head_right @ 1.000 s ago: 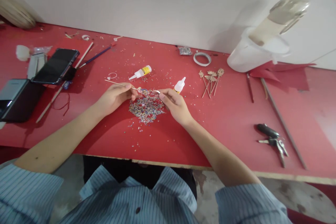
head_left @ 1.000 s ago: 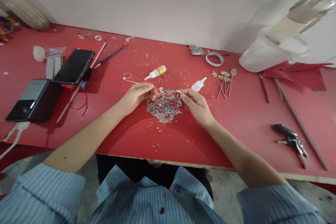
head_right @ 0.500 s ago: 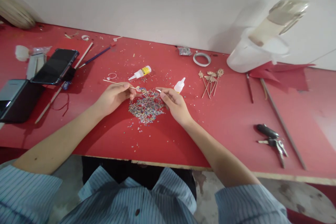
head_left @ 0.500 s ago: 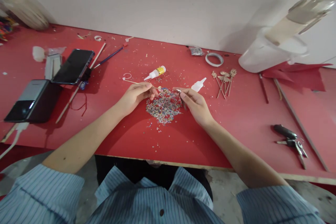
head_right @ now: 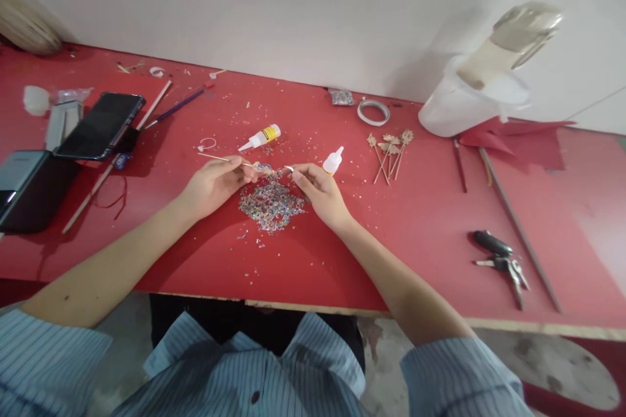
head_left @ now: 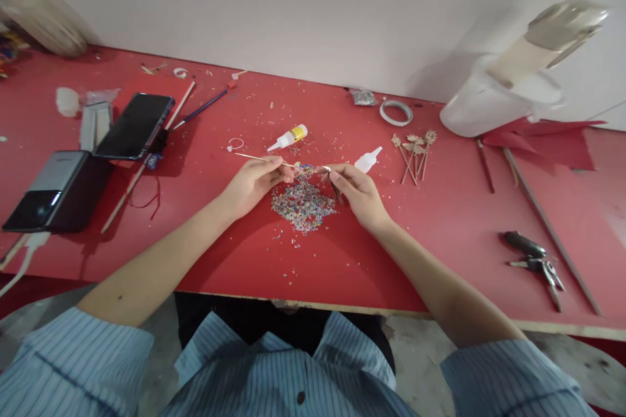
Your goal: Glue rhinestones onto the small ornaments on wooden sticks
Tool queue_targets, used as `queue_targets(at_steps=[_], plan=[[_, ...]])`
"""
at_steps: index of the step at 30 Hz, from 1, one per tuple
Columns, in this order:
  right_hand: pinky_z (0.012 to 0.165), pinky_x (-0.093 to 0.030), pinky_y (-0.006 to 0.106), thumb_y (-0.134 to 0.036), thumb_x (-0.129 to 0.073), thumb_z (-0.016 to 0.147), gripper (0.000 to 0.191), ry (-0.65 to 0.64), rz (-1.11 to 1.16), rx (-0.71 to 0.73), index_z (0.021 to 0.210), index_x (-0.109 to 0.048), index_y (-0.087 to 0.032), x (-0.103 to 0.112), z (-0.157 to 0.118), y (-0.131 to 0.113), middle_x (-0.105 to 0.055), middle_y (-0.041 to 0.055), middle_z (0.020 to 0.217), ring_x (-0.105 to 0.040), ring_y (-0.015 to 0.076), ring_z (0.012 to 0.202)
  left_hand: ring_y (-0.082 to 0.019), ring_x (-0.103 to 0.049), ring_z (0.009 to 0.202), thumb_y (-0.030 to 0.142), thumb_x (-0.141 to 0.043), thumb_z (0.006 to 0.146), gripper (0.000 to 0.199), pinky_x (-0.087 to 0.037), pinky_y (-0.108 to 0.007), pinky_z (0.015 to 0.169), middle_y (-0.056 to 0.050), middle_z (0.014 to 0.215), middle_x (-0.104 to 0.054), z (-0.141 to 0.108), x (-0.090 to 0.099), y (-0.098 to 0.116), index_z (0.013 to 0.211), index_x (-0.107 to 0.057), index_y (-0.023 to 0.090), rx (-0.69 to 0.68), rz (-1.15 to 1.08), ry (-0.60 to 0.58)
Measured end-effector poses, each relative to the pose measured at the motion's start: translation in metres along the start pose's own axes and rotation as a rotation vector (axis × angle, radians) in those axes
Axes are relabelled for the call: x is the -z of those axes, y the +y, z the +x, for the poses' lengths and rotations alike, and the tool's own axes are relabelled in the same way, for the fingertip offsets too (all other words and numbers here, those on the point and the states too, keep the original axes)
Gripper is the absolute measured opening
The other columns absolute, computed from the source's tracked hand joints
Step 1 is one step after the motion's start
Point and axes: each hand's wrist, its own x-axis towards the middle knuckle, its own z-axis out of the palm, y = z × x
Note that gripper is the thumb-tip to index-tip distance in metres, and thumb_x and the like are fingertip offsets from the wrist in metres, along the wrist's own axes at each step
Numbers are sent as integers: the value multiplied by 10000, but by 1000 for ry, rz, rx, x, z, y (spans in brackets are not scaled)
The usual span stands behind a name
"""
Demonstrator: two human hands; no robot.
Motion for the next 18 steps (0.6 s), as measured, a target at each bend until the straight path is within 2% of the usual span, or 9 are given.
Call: queue_targets(at_steps=[3, 5, 7, 11, 14, 18], plan=[[895, -471, 344, -435, -529, 890, 237, -49, -29, 86, 852, -596, -211, -2, 7, 5, -619, 65, 1219, -585, 178, 1051, -148, -610, 724, 270, -557, 867, 262, -473, -290, 807, -41, 688, -643, -1, -2, 2, 670, -691, 162, -15, 14, 17], [992, -421, 399, -411, -531, 895, 205, -109, -80, 136, 843, -583, -220, -4, 11, 9, -583, 62, 1275, -513, 205, 1209, -141, -601, 701, 257, -545, 868, 274, -469, -290, 806, -37, 672, -630, -1, -3, 4, 657, -686, 155, -28, 21, 30], [1052, -369, 431, -378, -531, 901, 164, -182, -173, 203, 856, -587, -230, -6, 13, 10, -566, 58, 1300, -446, 212, 1292, -131, -591, 679, 244, -538, 867, 271, -468, -283, 788, -31, 670, -625, -1, -4, 6, 655, -681, 154, -50, 17, 41], [1058, -377, 434, -317, -494, 927, 147, -417, -250, 302, 880, -598, -223, -8, 9, 3, -581, 68, 1281, -430, 209, 1311, -123, -578, 661, 239, -530, 875, 281, -472, -291, 789, -24, 656, -617, 0, -1, 7, 650, -677, 154, -96, -1, 43], [1036, -407, 436, -293, -490, 930, 129, -468, -256, 326, 921, -605, -235, -8, 2, -2, -627, 65, 1207, -466, 209, 1282, -126, -576, 661, 246, -531, 878, 287, -479, -304, 797, -25, 651, -611, 1, 3, 7, 647, -677, 157, -124, 9, 52], [983, -460, 419, -279, -494, 928, 151, -462, -268, 338, 1026, -603, -249, -4, -7, -3, -659, 59, 1148, -538, 206, 1209, -138, -591, 681, 256, -534, 876, 288, -484, -311, 779, -33, 651, -607, 2, 4, 8, 648, -675, 152, -128, 57, 79]])
